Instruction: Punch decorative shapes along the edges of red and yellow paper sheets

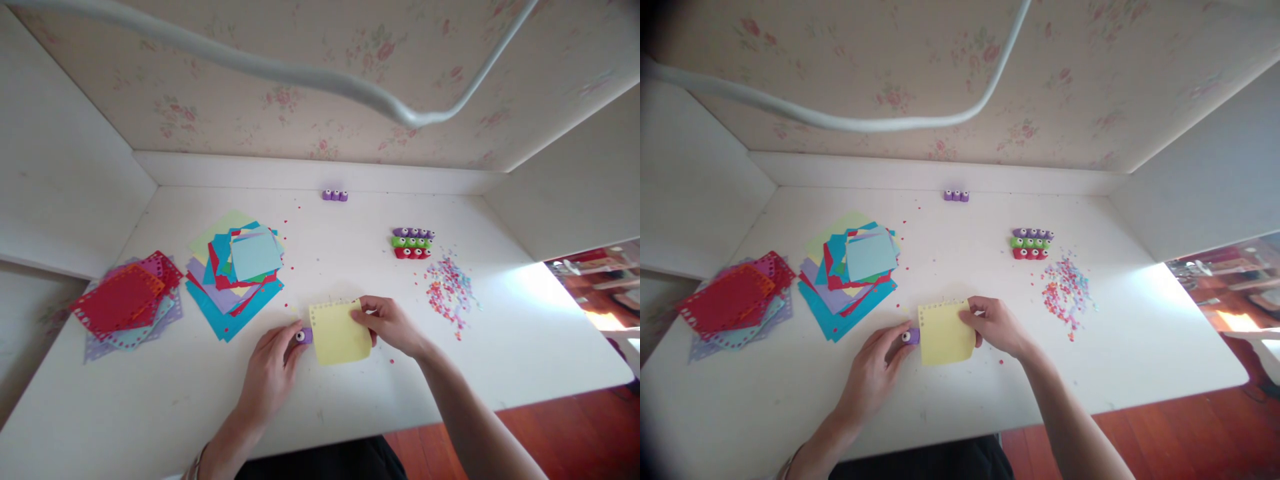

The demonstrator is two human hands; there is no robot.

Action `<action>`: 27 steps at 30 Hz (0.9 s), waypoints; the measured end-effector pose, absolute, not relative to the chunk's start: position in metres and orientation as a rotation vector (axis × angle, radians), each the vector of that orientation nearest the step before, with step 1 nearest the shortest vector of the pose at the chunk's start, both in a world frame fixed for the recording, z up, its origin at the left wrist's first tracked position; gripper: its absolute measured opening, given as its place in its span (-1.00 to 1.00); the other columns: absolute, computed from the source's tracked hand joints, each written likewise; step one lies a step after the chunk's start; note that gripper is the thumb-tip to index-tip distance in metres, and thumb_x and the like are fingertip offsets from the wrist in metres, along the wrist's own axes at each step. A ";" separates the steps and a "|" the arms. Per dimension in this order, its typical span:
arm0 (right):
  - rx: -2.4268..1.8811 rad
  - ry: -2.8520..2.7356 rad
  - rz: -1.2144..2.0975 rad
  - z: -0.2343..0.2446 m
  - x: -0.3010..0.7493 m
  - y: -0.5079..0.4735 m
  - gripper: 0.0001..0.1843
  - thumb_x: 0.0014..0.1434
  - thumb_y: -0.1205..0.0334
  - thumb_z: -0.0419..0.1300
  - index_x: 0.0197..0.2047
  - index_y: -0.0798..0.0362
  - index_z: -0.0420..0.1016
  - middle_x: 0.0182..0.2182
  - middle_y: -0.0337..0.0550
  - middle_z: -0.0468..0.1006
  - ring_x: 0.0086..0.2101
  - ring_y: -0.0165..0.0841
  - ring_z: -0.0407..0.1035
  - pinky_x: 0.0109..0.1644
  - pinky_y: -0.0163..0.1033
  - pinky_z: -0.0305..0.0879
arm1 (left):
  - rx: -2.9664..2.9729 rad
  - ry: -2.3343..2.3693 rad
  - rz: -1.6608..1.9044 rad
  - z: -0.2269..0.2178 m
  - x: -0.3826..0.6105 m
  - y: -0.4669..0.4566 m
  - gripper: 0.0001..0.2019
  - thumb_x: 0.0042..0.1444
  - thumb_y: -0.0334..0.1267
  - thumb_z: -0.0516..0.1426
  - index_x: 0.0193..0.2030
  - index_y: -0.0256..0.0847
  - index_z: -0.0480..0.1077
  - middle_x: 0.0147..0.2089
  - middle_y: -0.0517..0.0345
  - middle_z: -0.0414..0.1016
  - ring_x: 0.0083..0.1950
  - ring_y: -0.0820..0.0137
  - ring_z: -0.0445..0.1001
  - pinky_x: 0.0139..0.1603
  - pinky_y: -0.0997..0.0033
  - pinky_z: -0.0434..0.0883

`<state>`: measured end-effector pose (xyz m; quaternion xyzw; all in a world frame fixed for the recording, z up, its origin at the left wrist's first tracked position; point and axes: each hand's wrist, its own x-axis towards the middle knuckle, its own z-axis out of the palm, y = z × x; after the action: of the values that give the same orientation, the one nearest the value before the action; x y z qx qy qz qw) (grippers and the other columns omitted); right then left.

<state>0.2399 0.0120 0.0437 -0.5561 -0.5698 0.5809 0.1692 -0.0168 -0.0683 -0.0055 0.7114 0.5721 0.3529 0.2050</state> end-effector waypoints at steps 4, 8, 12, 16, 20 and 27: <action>-1.564 -1.609 1.675 0.042 0.238 0.009 -0.69 0.23 0.01 0.19 -0.40 0.06 0.44 -0.61 -0.29 0.45 -0.61 -0.42 0.39 -0.56 -0.38 0.21 | 1.995 1.586 0.979 -0.006 -0.017 -0.068 -0.72 0.25 -0.26 0.15 0.09 -0.12 0.38 -0.06 0.06 0.58 -0.04 0.26 0.55 0.00 0.19 0.53; -1.532 -1.599 1.690 0.036 0.237 0.008 -0.71 0.24 0.02 0.18 -0.38 0.07 0.45 -0.57 -0.29 0.47 -0.61 -0.43 0.39 -0.56 -0.38 0.22 | 1.999 1.577 0.959 -0.005 -0.016 -0.067 -0.72 0.24 -0.26 0.17 0.08 -0.14 0.38 -0.07 0.06 0.58 -0.04 0.25 0.55 0.01 0.18 0.52; -1.536 -1.650 1.618 0.029 0.236 0.008 -0.74 0.26 0.04 0.16 -0.28 0.06 0.49 -0.47 -0.27 0.51 -0.60 -0.45 0.39 -0.57 -0.39 0.24 | 2.037 1.545 0.957 -0.004 -0.015 -0.065 -0.74 0.23 -0.25 0.18 0.06 -0.14 0.39 -0.06 0.06 0.58 -0.02 0.25 0.54 0.04 0.17 0.50; -1.605 -1.762 1.471 0.024 0.232 0.003 -0.73 0.28 0.05 0.14 -0.07 0.01 0.49 -0.34 -0.22 0.55 -0.56 -0.43 0.42 -0.55 -0.35 0.32 | 2.093 1.526 0.956 -0.004 -0.016 -0.066 -0.71 0.24 -0.25 0.18 0.09 -0.13 0.38 -0.02 0.04 0.56 0.01 0.24 0.52 0.06 0.16 0.49; -1.635 -1.993 0.900 0.025 0.228 -0.012 -0.50 0.25 0.09 0.20 0.23 -0.02 0.30 -0.03 -0.02 0.50 -0.32 -0.28 0.50 -0.23 -0.14 0.50 | 2.088 1.537 0.943 -0.003 -0.017 -0.070 -0.70 0.26 -0.26 0.15 0.12 -0.12 0.37 -0.01 0.02 0.55 0.01 0.24 0.51 0.05 0.16 0.49; -1.287 -2.490 0.377 0.019 0.223 -0.036 -0.58 0.31 0.15 0.16 0.22 -0.10 0.36 0.24 -0.04 0.34 0.24 -0.06 0.17 0.29 0.25 0.11 | 2.082 1.520 0.918 0.001 -0.017 -0.071 -0.73 0.25 -0.32 0.16 0.08 -0.12 0.40 -0.04 0.06 0.55 -0.02 0.28 0.52 0.06 0.21 0.48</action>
<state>0.2231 -0.0356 0.0190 -0.4494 -0.8696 0.1317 0.1563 -0.0167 -0.0711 0.0008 0.7452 0.5443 0.3287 0.2012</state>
